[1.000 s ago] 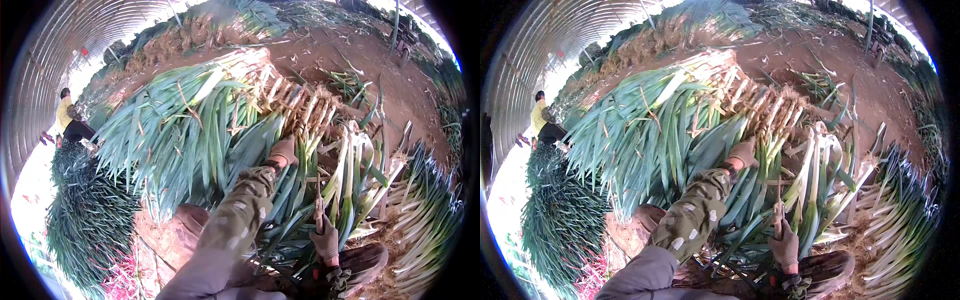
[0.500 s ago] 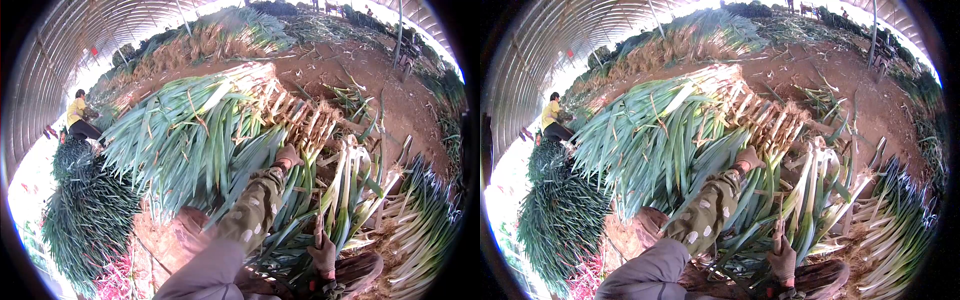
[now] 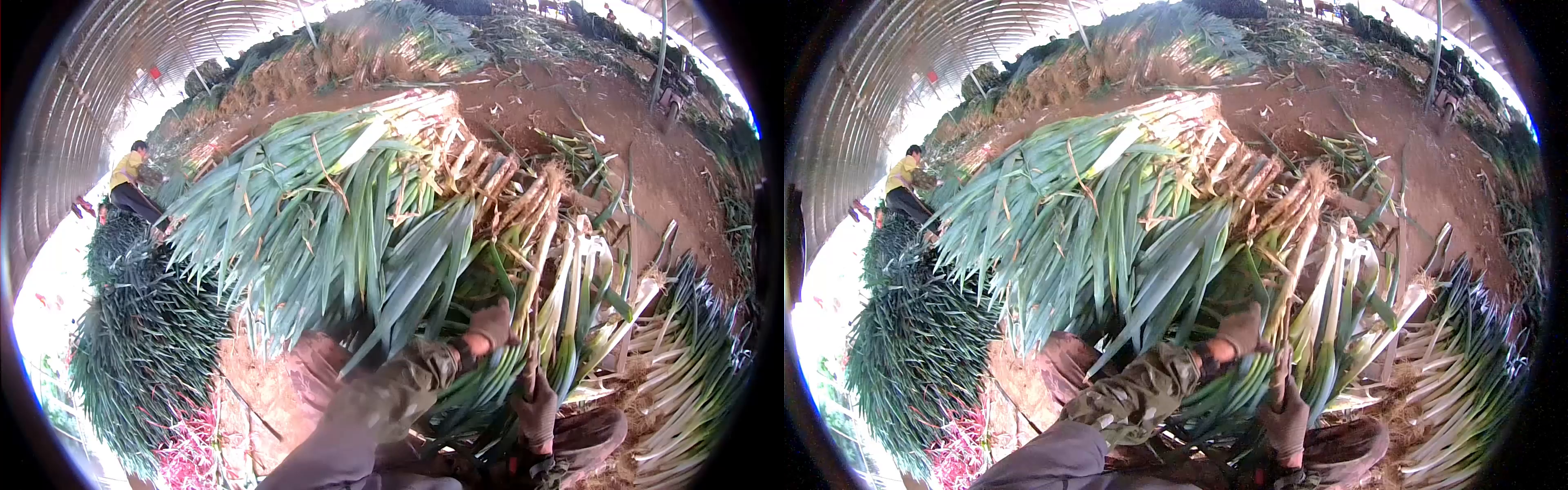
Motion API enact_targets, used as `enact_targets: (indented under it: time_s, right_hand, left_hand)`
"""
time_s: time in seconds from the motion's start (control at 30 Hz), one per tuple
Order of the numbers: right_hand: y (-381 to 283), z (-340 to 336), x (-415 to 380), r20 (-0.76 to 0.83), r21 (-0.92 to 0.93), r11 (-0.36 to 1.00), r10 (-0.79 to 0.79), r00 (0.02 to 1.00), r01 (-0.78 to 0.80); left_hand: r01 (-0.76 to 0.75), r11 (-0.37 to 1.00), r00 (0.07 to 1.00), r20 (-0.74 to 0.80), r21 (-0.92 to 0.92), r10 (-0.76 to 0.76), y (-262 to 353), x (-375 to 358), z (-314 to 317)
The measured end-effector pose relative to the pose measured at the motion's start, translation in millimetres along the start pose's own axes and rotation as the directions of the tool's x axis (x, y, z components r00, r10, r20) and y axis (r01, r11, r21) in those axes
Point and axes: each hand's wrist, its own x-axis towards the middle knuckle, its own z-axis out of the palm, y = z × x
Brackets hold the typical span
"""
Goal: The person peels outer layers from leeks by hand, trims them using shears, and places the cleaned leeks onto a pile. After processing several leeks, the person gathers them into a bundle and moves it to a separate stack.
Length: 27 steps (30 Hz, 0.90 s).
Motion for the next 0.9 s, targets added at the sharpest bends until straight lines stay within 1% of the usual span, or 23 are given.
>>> enact_targets:
  time_s: [0.03,0.07,0.1,0.13,0.17,0.2,0.23,0.3,0.33,0.37,0.4,0.43,0.5,0.53,0.57,0.6,0.63,0.67,0.7,0.73,0.77,0.83,0.9]
  right_hand:
    - [-8,-5,1,0.0,-0.094,0.993,0.073,0.997,-0.072]
    - [-8,-2,3,-0.028,-0.16,0.985,0.066,0.997,-0.069]
    - [-7,-2,1,-0.063,-0.23,0.97,0.064,0.996,-0.077]
    - [-17,-4,0,-0.009,-0.266,0.964,-0.006,1.0,0.004]
    - [-12,-5,-2,0.015,-0.26,0.966,0.013,1.0,-0.009]
    - [-14,-4,-4,-0.053,-0.258,0.965,0.036,0.998,-0.048]
    - [-17,-2,-7,-0.119,-0.251,0.963,0.073,0.99,-0.101]
    - [-9,7,-11,-0.209,-0.222,0.975,-0.036,0.977,-0.011]
    - [-16,6,-13,-0.128,-0.296,0.953,0.025,0.991,-0.062]
    - [-20,6,-17,-0.05,-0.366,0.924,0.1,0.994,-0.112]
    - [-10,9,-24,-0.099,-0.397,0.909,0.091,0.991,-0.123]
    - [1,15,-27,-0.136,-0.426,0.898,0.057,0.989,-0.11]
    - [5,21,-37,-0.156,-0.453,0.873,0.126,0.98,-0.184]
    - [13,23,-44,-0.108,-0.484,0.855,0.151,0.983,-0.185]
    - [17,24,-53,-0.06,-0.495,0.855,0.147,0.987,-0.157]
    - [18,27,-62,-0.054,-0.495,0.852,0.164,0.985,-0.169]
    - [17,30,-67,-0.044,-0.499,0.849,0.177,0.983,-0.175]
    - [14,30,-72,-0.032,-0.504,0.84,0.212,0.977,-0.199]
    - [12,32,-75,-0.027,-0.524,0.831,0.205,0.978,-0.189]
    - [11,34,-78,-0.023,-0.541,0.822,0.198,0.98,-0.178]
    - [11,35,-82,-0.02,-0.557,0.813,0.19,0.982,-0.169]
    - [13,37,-89,-0.029,-0.577,0.803,0.165,0.986,-0.151]
    - [13,39,-96,-0.028,-0.596,0.787,0.178,0.984,-0.159]
  left_hand:
    - [-0.001,1.0,0.996,0.09,0.025,-0.001,8,-17,12]
    - [0.06,0.998,0.987,0.15,0.027,-0.064,11,-27,24]
    - [0.034,0.999,0.988,0.146,0.04,-0.039,-2,-27,44]
    - [0.053,0.998,0.997,0.056,-0.044,-0.05,-12,-20,57]
    - [0.068,0.99,0.997,-0.035,-0.126,-0.073,-19,-13,64]
    - [0.041,0.988,0.994,-0.095,-0.152,-0.055,-21,-4,61]
    - [0.014,0.986,0.982,-0.183,-0.164,-0.045,-8,-4,42]
    - [-0.042,0.984,0.934,-0.355,-0.173,-0.023,15,0,3]
    - [-0.043,0.985,0.898,-0.438,-0.169,-0.036,22,3,-10]
    - [-0.096,0.978,0.888,-0.46,-0.184,0.001,18,2,-17]
    - [-0.148,0.969,0.876,-0.48,-0.196,0.037,15,-1,-25]
    - [-0.21,0.974,0.829,-0.544,-0.083,0.132,4,-4,-30]
    - [-0.239,0.95,0.683,-0.66,0.202,0.312,-3,-39,-38]
    - [-0.229,0.93,0.674,-0.643,0.287,0.365,-2,-57,-43]
    - [-0.252,0.866,0.63,-0.606,0.432,0.486,3,-75,-53]
    - [-0.415,0.826,0.65,-0.511,0.38,0.562,-9,-78,-42]
    - [-0.559,0.771,0.646,-0.422,0.305,0.636,-17,-81,-31]
    - [-0.586,0.749,0.678,-0.318,0.31,0.662,-24,-90,-18]
    - [-0.611,0.727,0.701,-0.212,0.314,0.681,-27,-97,-7]
    - [-0.592,0.752,0.752,-0.137,0.289,0.645,-32,-97,8]
    - [-0.534,0.802,0.827,-0.032,0.267,0.561,-39,-97,22]
    - [-0.389,0.897,0.921,0.06,0.213,0.385,-36,-103,32]
    - [-0.351,0.918,0.936,0.084,0.187,0.341,-36,-105,38]
